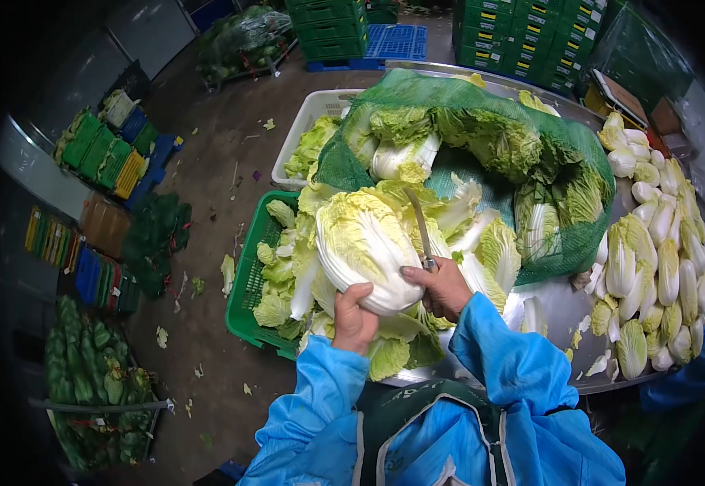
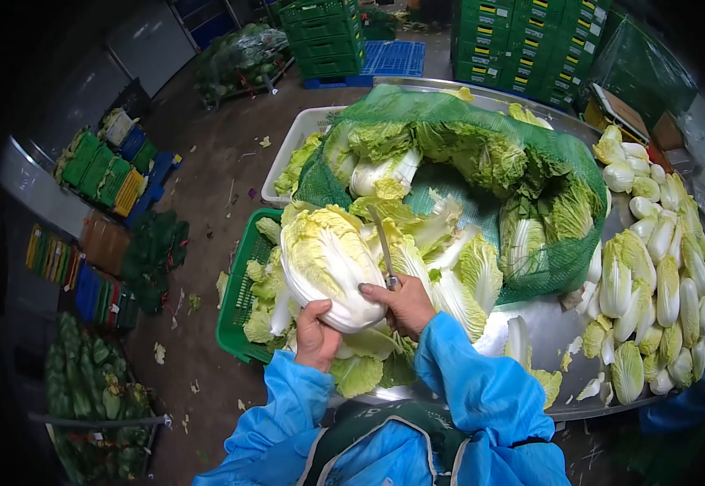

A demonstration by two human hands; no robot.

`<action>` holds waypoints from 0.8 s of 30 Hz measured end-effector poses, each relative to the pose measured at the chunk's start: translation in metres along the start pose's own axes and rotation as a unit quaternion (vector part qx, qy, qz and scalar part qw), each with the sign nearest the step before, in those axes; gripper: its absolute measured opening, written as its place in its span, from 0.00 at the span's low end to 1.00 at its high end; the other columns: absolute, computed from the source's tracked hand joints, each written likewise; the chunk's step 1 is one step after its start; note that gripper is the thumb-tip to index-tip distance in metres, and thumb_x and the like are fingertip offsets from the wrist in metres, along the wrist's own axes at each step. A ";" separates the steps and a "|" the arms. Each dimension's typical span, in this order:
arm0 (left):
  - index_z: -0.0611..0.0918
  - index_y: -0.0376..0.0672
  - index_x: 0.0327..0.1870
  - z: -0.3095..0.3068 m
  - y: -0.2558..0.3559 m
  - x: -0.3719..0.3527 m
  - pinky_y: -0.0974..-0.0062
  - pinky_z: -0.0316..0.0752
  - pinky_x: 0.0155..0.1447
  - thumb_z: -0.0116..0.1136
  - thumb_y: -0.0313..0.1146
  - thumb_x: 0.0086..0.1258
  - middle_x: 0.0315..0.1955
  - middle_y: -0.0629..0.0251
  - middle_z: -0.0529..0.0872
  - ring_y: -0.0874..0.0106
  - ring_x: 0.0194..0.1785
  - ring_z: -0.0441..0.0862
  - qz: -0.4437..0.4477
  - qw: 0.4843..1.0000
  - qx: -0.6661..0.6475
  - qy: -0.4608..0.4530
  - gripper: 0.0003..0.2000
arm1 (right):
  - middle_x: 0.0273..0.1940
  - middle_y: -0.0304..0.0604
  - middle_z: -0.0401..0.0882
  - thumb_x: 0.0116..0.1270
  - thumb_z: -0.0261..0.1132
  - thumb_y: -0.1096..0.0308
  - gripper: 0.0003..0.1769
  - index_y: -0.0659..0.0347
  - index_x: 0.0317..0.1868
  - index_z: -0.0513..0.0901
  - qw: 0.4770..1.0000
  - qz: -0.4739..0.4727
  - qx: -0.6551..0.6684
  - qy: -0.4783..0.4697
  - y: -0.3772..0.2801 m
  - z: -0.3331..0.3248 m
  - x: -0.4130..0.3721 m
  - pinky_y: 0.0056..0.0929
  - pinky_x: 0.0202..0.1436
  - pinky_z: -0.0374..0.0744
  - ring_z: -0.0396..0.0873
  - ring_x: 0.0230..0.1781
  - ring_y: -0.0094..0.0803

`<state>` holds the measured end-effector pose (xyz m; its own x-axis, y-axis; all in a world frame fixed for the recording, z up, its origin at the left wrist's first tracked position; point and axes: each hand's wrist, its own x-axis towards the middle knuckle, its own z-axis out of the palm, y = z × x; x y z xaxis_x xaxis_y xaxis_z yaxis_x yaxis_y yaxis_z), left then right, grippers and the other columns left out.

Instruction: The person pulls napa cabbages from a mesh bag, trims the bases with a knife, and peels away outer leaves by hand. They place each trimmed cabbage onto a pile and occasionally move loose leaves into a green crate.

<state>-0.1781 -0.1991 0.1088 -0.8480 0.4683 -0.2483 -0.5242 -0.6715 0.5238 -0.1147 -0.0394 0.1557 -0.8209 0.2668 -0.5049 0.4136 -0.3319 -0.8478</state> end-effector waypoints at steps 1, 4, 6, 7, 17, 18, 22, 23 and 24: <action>0.64 0.34 0.63 0.000 0.000 0.000 0.62 0.63 0.68 0.55 0.23 0.57 0.58 0.55 0.72 0.60 0.62 0.70 -0.009 0.999 -0.020 -0.025 0.29 | 0.17 0.35 0.73 0.53 0.74 0.55 0.23 0.67 0.36 0.79 1.000 -0.001 0.000 0.002 0.003 -0.003 0.002 0.19 0.11 0.62 0.65 0.10 0.18; 0.63 0.36 0.64 0.009 0.001 -0.002 0.63 0.62 0.68 0.55 0.24 0.61 0.58 0.57 0.72 0.61 0.62 0.69 -0.006 1.000 0.010 -0.017 0.28 | 0.16 0.35 0.73 0.52 0.74 0.55 0.22 0.66 0.36 0.79 0.998 0.047 0.046 0.003 0.008 -0.005 0.007 0.19 0.10 0.62 0.65 0.08 0.18; 0.63 0.37 0.64 0.023 0.000 -0.005 0.63 0.63 0.67 0.55 0.25 0.63 0.58 0.57 0.72 0.62 0.62 0.69 0.008 1.000 0.018 -0.005 0.27 | 0.22 0.40 0.79 0.53 0.74 0.59 0.22 0.68 0.40 0.80 0.998 -0.050 0.007 0.034 0.008 -0.002 0.005 0.18 0.17 0.72 0.73 0.15 0.19; 0.63 0.38 0.64 0.027 0.000 -0.006 0.64 0.64 0.67 0.55 0.26 0.65 0.58 0.57 0.72 0.63 0.62 0.69 0.020 0.999 0.026 0.007 0.26 | 0.22 0.40 0.79 0.53 0.74 0.59 0.22 0.68 0.40 0.80 0.998 -0.049 0.004 0.030 0.011 0.003 0.007 0.18 0.17 0.72 0.73 0.15 0.19; 0.63 0.42 0.65 0.012 -0.018 0.005 0.66 0.68 0.64 0.55 0.28 0.68 0.59 0.61 0.72 0.66 0.59 0.72 0.090 0.991 0.080 0.060 0.25 | 0.26 0.41 0.81 0.58 0.70 0.63 0.18 0.68 0.43 0.80 0.990 -0.105 0.033 0.092 0.005 0.005 0.001 0.21 0.19 0.73 0.73 0.16 0.22; 0.62 0.42 0.65 0.012 -0.019 0.003 0.66 0.68 0.64 0.55 0.28 0.68 0.59 0.62 0.72 0.66 0.59 0.72 0.101 0.990 0.081 0.057 0.25 | 0.23 0.40 0.79 0.60 0.68 0.63 0.16 0.67 0.40 0.79 0.986 -0.124 0.052 0.098 0.011 0.005 0.005 0.21 0.14 0.69 0.70 0.13 0.22; 0.62 0.43 0.66 0.007 -0.011 0.002 0.66 0.68 0.64 0.54 0.27 0.68 0.60 0.63 0.71 0.67 0.60 0.72 0.087 0.992 0.086 0.044 0.26 | 0.19 0.40 0.77 0.61 0.64 0.64 0.11 0.64 0.37 0.78 0.956 -0.049 0.258 0.132 0.034 -0.008 0.028 0.23 0.10 0.66 0.68 0.09 0.25; 0.61 0.43 0.67 0.004 -0.007 0.003 0.66 0.68 0.64 0.54 0.27 0.68 0.60 0.63 0.71 0.67 0.60 0.72 0.075 0.996 0.033 0.044 0.26 | 0.19 0.42 0.76 0.60 0.64 0.64 0.12 0.63 0.37 0.77 0.948 -0.023 0.293 0.119 0.038 -0.017 0.033 0.25 0.08 0.66 0.69 0.09 0.28; 0.61 0.43 0.67 0.001 -0.003 0.003 0.66 0.68 0.64 0.54 0.27 0.69 0.60 0.63 0.71 0.67 0.60 0.72 0.063 0.997 -0.019 0.045 0.26 | 0.22 0.44 0.78 0.59 0.66 0.61 0.17 0.66 0.41 0.77 0.973 0.019 0.194 0.125 0.039 -0.032 0.032 0.26 0.12 0.70 0.73 0.13 0.29</action>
<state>-0.1787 -0.1951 0.1077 -0.9103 0.3262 -0.2550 -0.4136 -0.7444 0.5241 -0.1122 -0.0151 0.1012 -0.6658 0.4434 -0.6001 0.2219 -0.6502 -0.7266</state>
